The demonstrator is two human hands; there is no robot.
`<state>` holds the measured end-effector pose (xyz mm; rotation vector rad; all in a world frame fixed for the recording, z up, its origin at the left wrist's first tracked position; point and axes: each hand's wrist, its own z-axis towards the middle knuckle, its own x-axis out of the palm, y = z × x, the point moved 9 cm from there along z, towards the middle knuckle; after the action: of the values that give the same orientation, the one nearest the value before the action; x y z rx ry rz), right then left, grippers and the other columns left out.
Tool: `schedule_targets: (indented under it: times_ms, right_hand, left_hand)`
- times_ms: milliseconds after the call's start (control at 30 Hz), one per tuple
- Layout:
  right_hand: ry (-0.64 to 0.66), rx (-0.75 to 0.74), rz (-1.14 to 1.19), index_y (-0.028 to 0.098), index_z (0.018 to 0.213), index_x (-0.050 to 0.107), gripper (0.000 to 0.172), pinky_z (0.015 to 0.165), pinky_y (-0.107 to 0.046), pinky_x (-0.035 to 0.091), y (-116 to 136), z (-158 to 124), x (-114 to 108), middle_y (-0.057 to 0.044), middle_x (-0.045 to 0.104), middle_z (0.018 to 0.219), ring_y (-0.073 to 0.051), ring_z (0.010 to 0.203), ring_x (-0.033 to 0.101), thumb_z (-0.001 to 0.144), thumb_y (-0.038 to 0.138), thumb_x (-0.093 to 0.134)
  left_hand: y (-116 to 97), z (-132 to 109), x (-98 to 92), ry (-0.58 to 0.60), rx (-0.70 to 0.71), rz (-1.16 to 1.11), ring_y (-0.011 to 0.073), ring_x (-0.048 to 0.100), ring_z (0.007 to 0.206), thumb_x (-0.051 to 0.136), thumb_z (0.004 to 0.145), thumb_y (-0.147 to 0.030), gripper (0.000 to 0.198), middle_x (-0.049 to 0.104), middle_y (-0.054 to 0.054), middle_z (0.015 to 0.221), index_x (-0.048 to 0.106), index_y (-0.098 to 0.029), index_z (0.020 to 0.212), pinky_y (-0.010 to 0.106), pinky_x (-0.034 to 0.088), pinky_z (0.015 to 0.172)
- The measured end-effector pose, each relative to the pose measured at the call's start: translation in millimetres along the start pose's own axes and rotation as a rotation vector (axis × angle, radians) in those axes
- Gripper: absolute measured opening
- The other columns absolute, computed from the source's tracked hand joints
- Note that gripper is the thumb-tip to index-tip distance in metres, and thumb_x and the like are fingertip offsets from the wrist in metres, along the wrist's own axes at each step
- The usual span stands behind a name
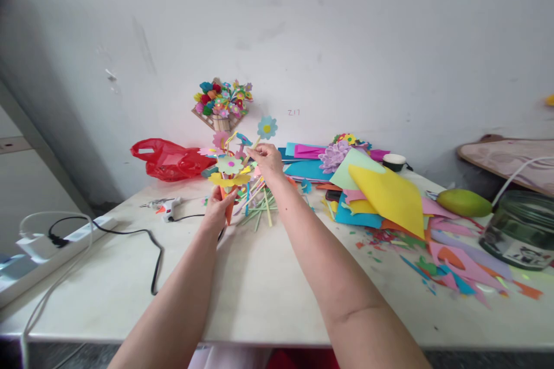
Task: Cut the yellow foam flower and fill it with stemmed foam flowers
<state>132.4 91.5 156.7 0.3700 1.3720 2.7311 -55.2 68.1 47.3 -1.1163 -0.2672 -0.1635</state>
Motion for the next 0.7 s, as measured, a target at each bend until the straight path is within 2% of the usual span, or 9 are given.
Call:
schedule_targets:
  times_ms: [133,233,300,500,700]
  right_hand:
    - [0.044,-0.059,-0.053,0.018,0.057,0.054,0.032,0.078,-0.027,0.046,3,-3,2,-0.001,0.058,0.088,-0.014,0.087,0.055,0.065,0.047,0.067]
    - [0.073,-0.109,-0.117,0.018,0.059,0.057,0.030,0.094,-0.030,0.039,7,-6,3,-0.003,0.059,0.098,-0.015,0.100,0.055,0.069,0.045,0.065]
    - [0.093,-0.134,-0.147,0.017,0.060,0.059,0.029,0.098,-0.030,0.035,9,-8,6,-0.005,0.059,0.101,-0.016,0.104,0.054,0.070,0.043,0.065]
    - [0.133,-0.158,-0.165,0.018,0.060,0.060,0.032,0.092,-0.032,0.039,10,-12,15,-0.004,0.057,0.098,-0.018,0.098,0.056,0.068,0.048,0.067]
    - [0.175,-0.186,-0.183,0.018,0.058,0.063,0.036,0.083,-0.031,0.043,17,-16,21,-0.002,0.054,0.083,-0.016,0.082,0.055,0.067,0.053,0.067]
  left_hand:
    - [1,0,-0.9,-0.008,-0.014,-0.005,0.0131,0.059,0.065,0.079,0.057,-0.035,0.045,0.066,0.004,0.088,0.059,-0.018,0.094,0.026,0.047,0.060]
    - [1,0,-0.5,-0.008,-0.023,-0.016,0.0128,0.059,0.064,0.080,0.057,-0.036,0.046,0.066,0.003,0.088,0.059,-0.019,0.094,0.026,0.046,0.059]
    - [1,0,-0.1,-0.006,-0.028,-0.015,0.0125,0.059,0.063,0.080,0.057,-0.036,0.045,0.066,0.002,0.087,0.059,-0.019,0.093,0.025,0.045,0.059]
    - [1,0,1.8,0.017,-0.016,0.001,0.0109,0.058,0.064,0.078,0.059,-0.036,0.045,0.064,0.001,0.087,0.059,-0.019,0.096,0.024,0.045,0.060]
    - [1,-2,2.2,0.012,-0.025,-0.013,0.0106,0.057,0.062,0.079,0.058,-0.038,0.045,0.064,0.000,0.083,0.058,-0.018,0.093,0.024,0.044,0.059]
